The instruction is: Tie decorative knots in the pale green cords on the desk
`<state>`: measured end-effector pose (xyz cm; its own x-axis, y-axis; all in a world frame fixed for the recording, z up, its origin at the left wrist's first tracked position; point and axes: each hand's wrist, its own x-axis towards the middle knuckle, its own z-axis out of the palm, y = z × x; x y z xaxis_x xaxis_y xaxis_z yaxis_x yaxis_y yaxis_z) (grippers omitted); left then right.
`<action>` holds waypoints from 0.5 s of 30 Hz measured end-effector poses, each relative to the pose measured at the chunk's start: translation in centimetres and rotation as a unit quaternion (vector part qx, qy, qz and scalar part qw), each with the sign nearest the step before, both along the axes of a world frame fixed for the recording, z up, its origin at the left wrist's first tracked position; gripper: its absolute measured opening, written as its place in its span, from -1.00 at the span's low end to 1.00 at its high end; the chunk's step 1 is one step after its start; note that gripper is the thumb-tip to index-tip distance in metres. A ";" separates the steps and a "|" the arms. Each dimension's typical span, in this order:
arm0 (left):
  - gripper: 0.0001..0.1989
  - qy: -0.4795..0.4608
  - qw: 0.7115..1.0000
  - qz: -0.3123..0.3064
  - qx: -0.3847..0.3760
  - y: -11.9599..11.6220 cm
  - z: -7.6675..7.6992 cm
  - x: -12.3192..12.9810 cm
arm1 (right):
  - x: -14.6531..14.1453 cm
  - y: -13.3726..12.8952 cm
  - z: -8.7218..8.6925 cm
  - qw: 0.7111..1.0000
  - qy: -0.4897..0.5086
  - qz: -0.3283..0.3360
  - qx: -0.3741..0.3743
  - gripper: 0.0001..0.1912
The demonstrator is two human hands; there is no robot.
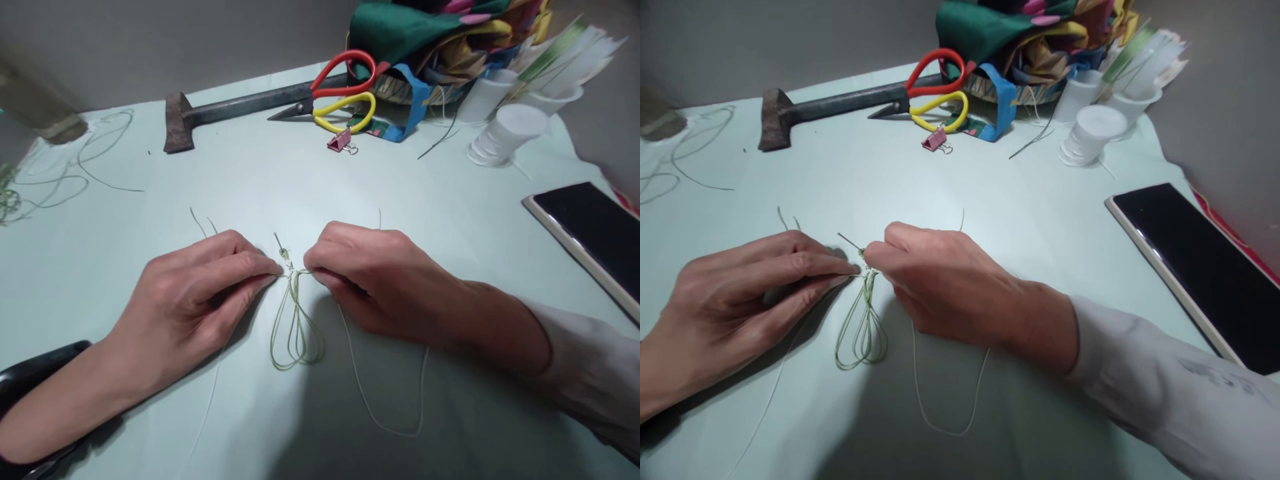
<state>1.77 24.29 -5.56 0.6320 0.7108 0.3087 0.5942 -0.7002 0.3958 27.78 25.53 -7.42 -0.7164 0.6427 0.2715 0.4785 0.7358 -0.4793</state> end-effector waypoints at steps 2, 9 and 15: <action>-0.83 -0.011 1.000 0.008 -0.008 0.0 -0.1 0.2 | 0.0 0.0 0.0 1.000 0.000 0.002 -0.001 -0.76; -0.84 -0.027 0.999 0.020 0.002 -0.5 -0.3 0.5 | -0.1 0.2 -0.3 1.000 0.000 0.009 -0.004 -0.78; -0.76 0.010 1.000 0.019 0.005 -0.7 -0.2 0.4 | 0.3 -0.1 -0.3 1.000 0.010 0.023 0.009 -0.75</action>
